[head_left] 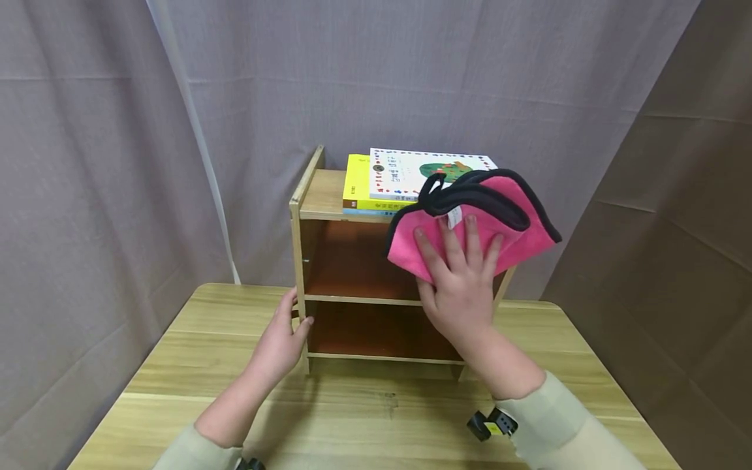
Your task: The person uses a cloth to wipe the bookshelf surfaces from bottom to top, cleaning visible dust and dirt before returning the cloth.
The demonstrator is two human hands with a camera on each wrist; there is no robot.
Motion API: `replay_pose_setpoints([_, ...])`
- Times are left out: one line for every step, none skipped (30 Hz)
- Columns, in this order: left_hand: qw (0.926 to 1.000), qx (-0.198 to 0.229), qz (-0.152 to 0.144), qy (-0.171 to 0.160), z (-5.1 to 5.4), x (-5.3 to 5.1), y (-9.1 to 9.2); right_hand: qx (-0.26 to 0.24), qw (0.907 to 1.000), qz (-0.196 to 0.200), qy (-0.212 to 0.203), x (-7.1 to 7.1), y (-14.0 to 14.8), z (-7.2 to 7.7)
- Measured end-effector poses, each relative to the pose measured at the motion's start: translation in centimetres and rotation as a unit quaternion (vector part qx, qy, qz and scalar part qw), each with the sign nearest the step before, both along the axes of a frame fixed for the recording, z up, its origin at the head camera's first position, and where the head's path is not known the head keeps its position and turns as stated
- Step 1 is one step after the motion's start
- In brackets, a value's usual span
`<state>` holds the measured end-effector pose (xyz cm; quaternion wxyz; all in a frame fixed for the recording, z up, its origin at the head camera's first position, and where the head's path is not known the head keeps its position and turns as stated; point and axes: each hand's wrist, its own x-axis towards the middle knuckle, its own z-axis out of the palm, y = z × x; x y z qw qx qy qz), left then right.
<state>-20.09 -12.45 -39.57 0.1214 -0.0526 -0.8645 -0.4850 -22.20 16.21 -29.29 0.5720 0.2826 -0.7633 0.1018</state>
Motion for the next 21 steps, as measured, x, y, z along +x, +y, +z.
replay_pose_setpoints([1.0000, -0.001, 0.000, -0.001, 0.0, 0.0, 0.0, 0.001, 1.0000, 0.003, 0.002, 0.0, 0.0, 0.0])
replay_pose_setpoints([1.0000, -0.001, 0.000, -0.001, 0.0, 0.0, 0.0, 0.001, 1.0000, 0.005, 0.006, -0.1, 0.0, 0.1])
replay_pose_setpoints([1.0000, -0.002, 0.001, -0.002, 0.0, 0.0, 0.0, 0.003, 1.0000, 0.006, 0.007, -0.1, 0.0, 0.1])
replay_pose_setpoints([1.0000, -0.003, 0.001, -0.003, -0.1, 0.0, 0.0, 0.005, 0.9999, 0.008, 0.007, -0.1, 0.0, 0.2])
replay_pose_setpoints([1.0000, -0.004, 0.001, -0.003, -0.1, 0.0, 0.0, 0.006, 0.9999, 0.010, 0.006, -0.2, 0.0, 0.2])
replay_pose_setpoints([1.0000, -0.005, 0.001, -0.004, -0.1, 0.0, 0.0, 0.008, 0.9999, 0.011, 0.003, -0.2, 0.0, 0.2])
replay_pose_setpoints([1.0000, -0.006, 0.002, -0.004, 0.0, 0.0, 0.0, 0.010, 0.9999, 0.012, 0.001, -0.2, 0.1, 0.3])
replay_pose_setpoints([1.0000, -0.007, 0.002, -0.003, 0.0, 0.0, 0.0, 0.012, 0.9999, 0.012, -0.001, -0.2, 0.1, 0.3])
replay_pose_setpoints([1.0000, -0.008, 0.003, -0.001, 0.0, 0.0, 0.0, 0.014, 0.9998, 0.013, -0.003, -0.2, 0.1, 0.4])
replay_pose_setpoints([1.0000, -0.009, 0.003, 0.000, 0.0, 0.1, 0.0, 0.016, 0.9998, 0.014, -0.004, -0.3, 0.1, 0.4])
replay_pose_setpoints([0.9999, -0.010, 0.003, 0.001, 0.0, 0.1, -0.1, 0.018, 0.9997, 0.017, -0.004, -0.3, 0.0, 0.4])
replay_pose_setpoints([0.9999, -0.010, 0.004, 0.002, 0.0, 0.1, -0.1, 0.020, 0.9996, 0.017, -0.005, -0.3, 0.0, 0.5])
replay_pose_setpoints([0.9999, -0.011, 0.004, 0.003, 0.0, 0.1, -0.1, 0.022, 0.9996, 0.018, -0.005, -0.3, -0.1, 0.5])
replay_pose_setpoints([0.9999, -0.011, 0.004, 0.005, 0.0, 0.2, -0.2, 0.023, 0.9995, 0.019, -0.005, -0.3, -0.1, 0.5])
replay_pose_setpoints([0.9999, -0.011, 0.004, 0.006, 0.0, 0.2, -0.2, 0.024, 0.9995, 0.020, -0.005, -0.4, -0.2, 0.5])
replay_pose_setpoints([0.9999, -0.011, 0.004, 0.006, 0.0, 0.2, -0.2, 0.025, 0.9995, 0.020, -0.004, -0.4, -0.3, 0.5])
replay_pose_setpoints([0.9999, -0.011, 0.004, 0.006, 0.0, 0.2, -0.3, 0.026, 0.9995, 0.019, -0.004, -0.4, -0.5, 0.5])
replay_pose_setpoints([0.9999, -0.011, 0.004, 0.005, 0.0, 0.2, -0.3, 0.026, 0.9995, 0.019, -0.003, -0.4, -0.6, 0.5])
replay_pose_setpoints([0.9999, -0.011, 0.005, 0.004, 0.0, 0.2, -0.3, 0.027, 0.9994, 0.020, -0.003, -0.4, -0.7, 0.6])
replay_pose_setpoints([0.9999, -0.010, 0.005, 0.003, 0.1, 0.2, -0.2, 0.029, 0.9994, 0.020, -0.004, -0.4, -0.8, 0.6])
replay_pose_setpoints([0.9999, -0.010, 0.005, 0.002, 0.1, 0.2, -0.2, 0.030, 0.9993, 0.020, -0.005, -0.3, -1.0, 0.6])
